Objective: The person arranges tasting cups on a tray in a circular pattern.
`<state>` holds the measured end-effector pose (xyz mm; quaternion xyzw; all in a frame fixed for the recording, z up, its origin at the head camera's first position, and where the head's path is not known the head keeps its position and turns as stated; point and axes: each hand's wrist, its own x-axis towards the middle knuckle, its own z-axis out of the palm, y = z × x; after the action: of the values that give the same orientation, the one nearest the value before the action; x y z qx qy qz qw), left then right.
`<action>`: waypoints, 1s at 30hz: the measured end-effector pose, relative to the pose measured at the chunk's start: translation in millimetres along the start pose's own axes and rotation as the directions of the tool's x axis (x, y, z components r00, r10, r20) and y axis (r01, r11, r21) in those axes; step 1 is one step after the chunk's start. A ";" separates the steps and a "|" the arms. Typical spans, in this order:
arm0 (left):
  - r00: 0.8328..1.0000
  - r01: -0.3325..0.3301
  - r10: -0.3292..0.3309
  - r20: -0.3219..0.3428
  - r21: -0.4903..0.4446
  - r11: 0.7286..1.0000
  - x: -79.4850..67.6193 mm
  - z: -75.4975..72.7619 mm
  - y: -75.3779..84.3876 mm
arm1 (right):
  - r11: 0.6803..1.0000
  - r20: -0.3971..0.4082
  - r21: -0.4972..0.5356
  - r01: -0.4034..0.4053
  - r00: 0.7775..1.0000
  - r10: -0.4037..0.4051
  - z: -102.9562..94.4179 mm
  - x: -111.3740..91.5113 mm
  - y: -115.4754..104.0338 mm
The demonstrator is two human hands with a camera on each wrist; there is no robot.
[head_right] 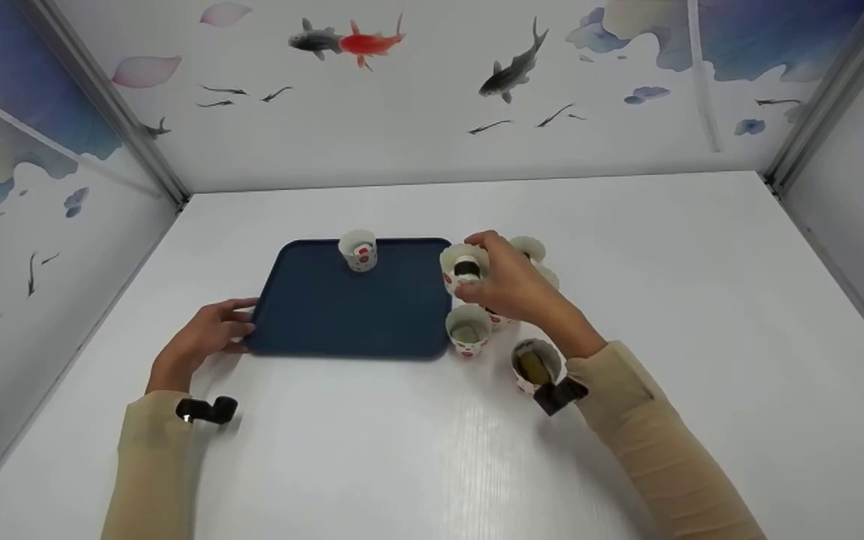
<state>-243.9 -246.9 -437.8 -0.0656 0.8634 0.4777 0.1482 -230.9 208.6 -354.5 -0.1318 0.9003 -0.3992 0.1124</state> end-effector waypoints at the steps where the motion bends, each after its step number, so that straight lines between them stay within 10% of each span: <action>1: 1.000 -0.001 0.001 -0.002 -0.004 1.000 0.2 -0.2 0.5 | 1.000 -0.003 -0.017 0.006 1.000 -0.006 1.1 2.1 -2.2; 30: 1.000 -0.003 0.003 -0.005 -0.008 1.000 -0.9 -1.2 -0.6 | 0.999 0.014 -0.047 -0.010 1.000 0.010 49.9 67.5 -44.6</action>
<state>-243.1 -248.3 -437.4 -0.0658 0.8620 0.4812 0.1452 -272.4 123.2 -360.4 -0.1327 0.9093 -0.3765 0.1176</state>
